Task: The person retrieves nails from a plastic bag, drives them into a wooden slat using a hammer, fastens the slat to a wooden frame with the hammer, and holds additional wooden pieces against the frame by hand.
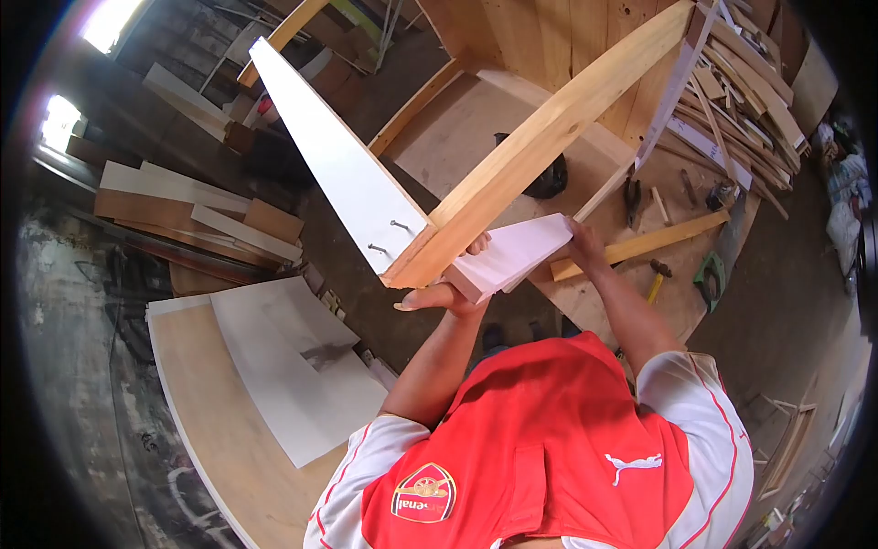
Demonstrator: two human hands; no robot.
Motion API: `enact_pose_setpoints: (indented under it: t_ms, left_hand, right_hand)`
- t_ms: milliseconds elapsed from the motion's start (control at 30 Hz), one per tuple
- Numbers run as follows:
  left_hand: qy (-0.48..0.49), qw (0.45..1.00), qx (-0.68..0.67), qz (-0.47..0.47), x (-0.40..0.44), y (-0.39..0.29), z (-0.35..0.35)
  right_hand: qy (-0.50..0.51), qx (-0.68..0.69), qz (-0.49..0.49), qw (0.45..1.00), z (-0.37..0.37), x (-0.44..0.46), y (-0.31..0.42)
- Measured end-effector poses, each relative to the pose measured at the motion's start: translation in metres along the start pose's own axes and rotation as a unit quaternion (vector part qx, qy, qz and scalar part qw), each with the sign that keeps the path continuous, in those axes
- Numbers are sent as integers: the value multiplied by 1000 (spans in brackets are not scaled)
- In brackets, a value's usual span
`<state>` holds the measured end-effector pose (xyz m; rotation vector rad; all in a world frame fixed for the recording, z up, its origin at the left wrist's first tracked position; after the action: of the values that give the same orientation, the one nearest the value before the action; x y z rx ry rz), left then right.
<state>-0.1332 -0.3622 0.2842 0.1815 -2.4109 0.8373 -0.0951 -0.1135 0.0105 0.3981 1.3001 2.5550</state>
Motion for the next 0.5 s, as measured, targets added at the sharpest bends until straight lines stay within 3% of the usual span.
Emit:
enact_pose_setpoints:
  t_ms: [167,500]
  left_hand:
    - [12,999,-11,-34,8,-4,-10]
    - [-4,997,-50,-65,12,0,-5]
  right_hand:
    - [8,-118,-64,991,-3,-4,-6]
    - [39,-189,-93,977,10,1,25]
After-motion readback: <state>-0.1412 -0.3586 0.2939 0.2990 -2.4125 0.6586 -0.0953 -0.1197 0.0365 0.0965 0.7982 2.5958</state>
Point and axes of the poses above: each hand's wrist, its own x-axis towards the middle knuckle, its own z-axis out of the back of the hand, y = z × x, the point moved 4 cm from there along x, towards the middle knuckle, and after that the axes turned 4 degrees about -z, right-handed, at the moved point
